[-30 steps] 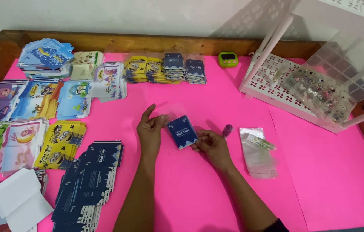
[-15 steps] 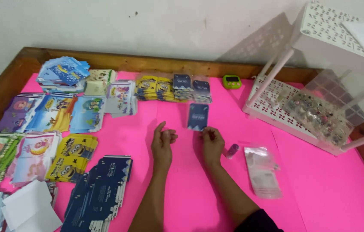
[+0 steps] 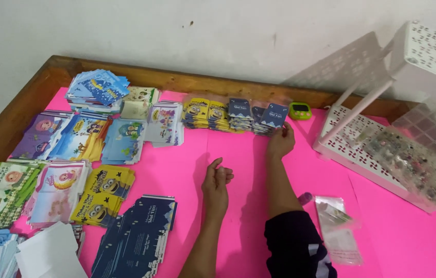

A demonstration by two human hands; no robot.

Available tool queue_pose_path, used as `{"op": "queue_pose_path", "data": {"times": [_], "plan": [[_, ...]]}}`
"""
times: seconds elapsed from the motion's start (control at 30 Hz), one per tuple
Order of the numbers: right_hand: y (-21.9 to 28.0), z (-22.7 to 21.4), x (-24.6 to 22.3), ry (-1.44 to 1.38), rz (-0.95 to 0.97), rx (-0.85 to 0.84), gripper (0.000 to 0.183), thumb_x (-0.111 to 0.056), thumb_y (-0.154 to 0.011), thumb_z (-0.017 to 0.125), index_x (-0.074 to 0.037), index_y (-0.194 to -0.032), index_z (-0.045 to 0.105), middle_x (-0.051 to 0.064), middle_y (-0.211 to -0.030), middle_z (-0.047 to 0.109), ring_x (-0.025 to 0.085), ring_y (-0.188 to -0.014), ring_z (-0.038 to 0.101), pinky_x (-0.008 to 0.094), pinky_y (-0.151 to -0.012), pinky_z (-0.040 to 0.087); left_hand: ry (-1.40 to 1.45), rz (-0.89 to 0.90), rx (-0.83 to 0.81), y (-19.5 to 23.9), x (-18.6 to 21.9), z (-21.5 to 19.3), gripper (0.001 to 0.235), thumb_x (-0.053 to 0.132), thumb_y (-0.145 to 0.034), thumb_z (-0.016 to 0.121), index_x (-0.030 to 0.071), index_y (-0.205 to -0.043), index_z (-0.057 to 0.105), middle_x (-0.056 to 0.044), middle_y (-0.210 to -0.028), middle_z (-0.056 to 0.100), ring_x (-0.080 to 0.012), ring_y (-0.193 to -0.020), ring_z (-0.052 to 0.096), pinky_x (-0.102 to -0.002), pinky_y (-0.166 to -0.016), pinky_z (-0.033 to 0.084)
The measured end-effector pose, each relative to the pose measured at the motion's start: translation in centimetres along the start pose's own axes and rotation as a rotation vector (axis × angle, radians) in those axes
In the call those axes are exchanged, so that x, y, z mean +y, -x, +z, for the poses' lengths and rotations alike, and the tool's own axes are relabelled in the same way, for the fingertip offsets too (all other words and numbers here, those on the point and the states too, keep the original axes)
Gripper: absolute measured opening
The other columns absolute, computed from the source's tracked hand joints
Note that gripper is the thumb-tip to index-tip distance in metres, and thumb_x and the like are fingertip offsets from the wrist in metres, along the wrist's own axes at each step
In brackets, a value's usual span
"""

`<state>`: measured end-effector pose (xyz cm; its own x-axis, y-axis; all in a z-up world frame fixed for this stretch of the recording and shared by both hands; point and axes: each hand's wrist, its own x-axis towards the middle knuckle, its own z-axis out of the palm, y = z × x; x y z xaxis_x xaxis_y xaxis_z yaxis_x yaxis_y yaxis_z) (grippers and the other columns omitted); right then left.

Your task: Packaging small cards into plastic sleeves and sealing them with an applicator

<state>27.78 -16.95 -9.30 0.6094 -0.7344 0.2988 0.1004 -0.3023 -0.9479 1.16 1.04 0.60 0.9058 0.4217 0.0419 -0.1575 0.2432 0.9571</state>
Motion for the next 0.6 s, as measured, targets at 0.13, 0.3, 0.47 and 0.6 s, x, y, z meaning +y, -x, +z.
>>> {"op": "queue_pose_path", "data": {"times": [0.13, 0.3, 0.47, 0.6], "plan": [[-1.5, 1.3, 1.0, 0.268, -0.057, -0.118, 0.027, -0.016, -0.087, 0.072, -0.027, -0.111, 0.079, -0.001, -0.092, 0.078, 0.022, -0.094, 0.075, 0.038, -0.085, 0.058, -0.034, -0.040, -0.017, 0.2, 1.2, 0.0, 0.036, 0.022, -0.108, 0.047, 0.004, -0.138, 0.056, -0.017, -0.098, 0.071, -0.0232, -0.091, 0.071, -0.033, -0.088, 0.060], [-1.4, 0.7, 0.4, 0.352, -0.046, -0.194, 0.029, -0.022, -0.087, 0.071, -0.028, -0.114, 0.078, -0.002, -0.098, 0.078, 0.021, -0.097, 0.074, 0.038, -0.088, 0.056, -0.042, -0.042, -0.013, 0.4, 1.6, 0.2, 0.035, 0.022, -0.108, 0.048, 0.005, -0.136, 0.058, -0.015, -0.097, 0.072, -0.0212, -0.090, 0.071, -0.033, -0.087, 0.060], [-1.0, 0.2, -0.2, 0.312, -0.047, -0.173, 0.033, -0.023, -0.087, 0.072, -0.024, -0.120, 0.076, 0.002, -0.107, 0.074, 0.023, -0.099, 0.071, 0.040, -0.090, 0.056, -0.049, -0.034, -0.020, 0.3, 1.1, 0.2, 0.035, 0.023, -0.108, 0.048, 0.005, -0.136, 0.058, -0.016, -0.097, 0.072, -0.0212, -0.089, 0.071, -0.033, -0.087, 0.061], [-1.7, 0.5, 0.6, 0.305, -0.033, -0.219, 0.039, -0.030, -0.095, 0.065, -0.022, -0.133, 0.068, 0.007, -0.115, 0.076, 0.029, -0.110, 0.071, 0.045, -0.097, 0.055, -0.050, -0.041, -0.018, 0.4, 1.6, 0.2, 0.035, 0.022, -0.108, 0.047, 0.004, -0.135, 0.059, -0.015, -0.096, 0.072, -0.0215, -0.089, 0.071, -0.033, -0.087, 0.061]]}}
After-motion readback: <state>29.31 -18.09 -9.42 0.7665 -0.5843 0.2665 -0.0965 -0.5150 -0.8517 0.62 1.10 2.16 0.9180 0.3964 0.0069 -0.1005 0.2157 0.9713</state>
